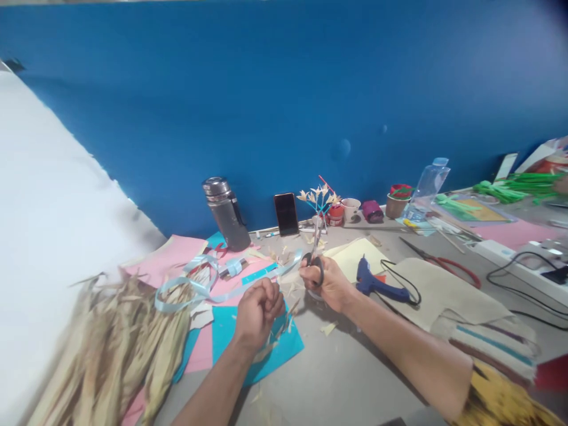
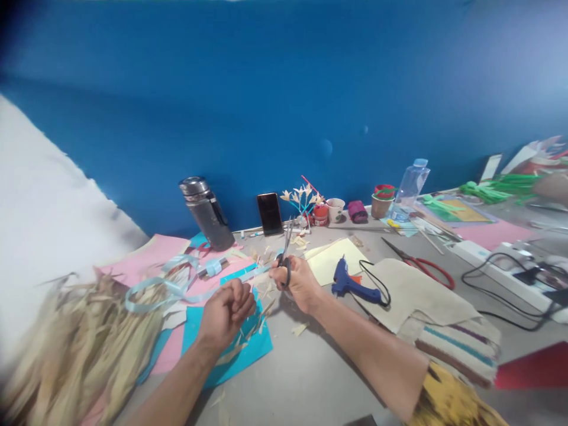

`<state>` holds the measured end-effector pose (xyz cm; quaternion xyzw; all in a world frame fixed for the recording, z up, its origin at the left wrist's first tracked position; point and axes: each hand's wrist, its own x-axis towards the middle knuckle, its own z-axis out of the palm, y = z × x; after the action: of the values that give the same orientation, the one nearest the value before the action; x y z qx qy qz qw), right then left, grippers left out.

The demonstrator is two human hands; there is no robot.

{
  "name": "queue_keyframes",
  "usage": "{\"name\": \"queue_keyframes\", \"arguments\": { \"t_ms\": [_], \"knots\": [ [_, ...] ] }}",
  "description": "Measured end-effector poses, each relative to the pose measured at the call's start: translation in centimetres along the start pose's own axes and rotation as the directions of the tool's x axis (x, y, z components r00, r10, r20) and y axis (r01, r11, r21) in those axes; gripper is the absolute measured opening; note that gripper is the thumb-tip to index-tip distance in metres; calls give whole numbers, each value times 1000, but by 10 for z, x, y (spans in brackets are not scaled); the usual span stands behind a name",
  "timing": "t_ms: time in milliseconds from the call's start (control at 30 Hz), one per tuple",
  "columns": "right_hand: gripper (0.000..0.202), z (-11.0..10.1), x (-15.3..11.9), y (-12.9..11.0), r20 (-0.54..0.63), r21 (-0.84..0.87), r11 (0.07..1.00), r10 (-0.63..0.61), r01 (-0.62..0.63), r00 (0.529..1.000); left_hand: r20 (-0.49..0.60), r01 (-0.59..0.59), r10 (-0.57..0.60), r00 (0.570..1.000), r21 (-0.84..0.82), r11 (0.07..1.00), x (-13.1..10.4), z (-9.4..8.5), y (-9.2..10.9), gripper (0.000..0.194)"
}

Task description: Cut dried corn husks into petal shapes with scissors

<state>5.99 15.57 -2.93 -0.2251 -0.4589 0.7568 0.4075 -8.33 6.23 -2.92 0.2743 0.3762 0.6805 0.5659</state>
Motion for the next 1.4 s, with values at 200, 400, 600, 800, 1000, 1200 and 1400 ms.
{"name": "queue_keyframes", "arguments": {
  "t_ms": [200,400,600,800,1000,1200,1400],
  "knots": [
    [26,-2,2,3,-3,-14,1000,-19,19,1000,-42,4,-3,999,18,1000,2,-3,-1,13],
    [29,0,1,3,6,-34,999,-17,17,1000,-64,24,-17,998,112,993,2,-4,-4,22],
    [28,-1,0,6,30,-81,997,-13,15,999,-90,43,-29,995,156,987,3,-4,-7,38],
    [28,3,-3,3,33,-97,995,-12,15,999,-103,26,-2,995,233,972,2,-1,-6,28],
    [27,4,-3,2,24,-124,992,-15,17,1000,-171,28,1,985,171,985,5,-4,-2,27],
    [28,5,-5,-1,38,-110,994,-5,10,999,-129,37,1,992,288,957,5,-5,-3,29],
    [26,5,-6,-1,40,-132,991,2,3,999,-139,37,-18,990,139,990,4,-4,-1,31]
  ]
}}
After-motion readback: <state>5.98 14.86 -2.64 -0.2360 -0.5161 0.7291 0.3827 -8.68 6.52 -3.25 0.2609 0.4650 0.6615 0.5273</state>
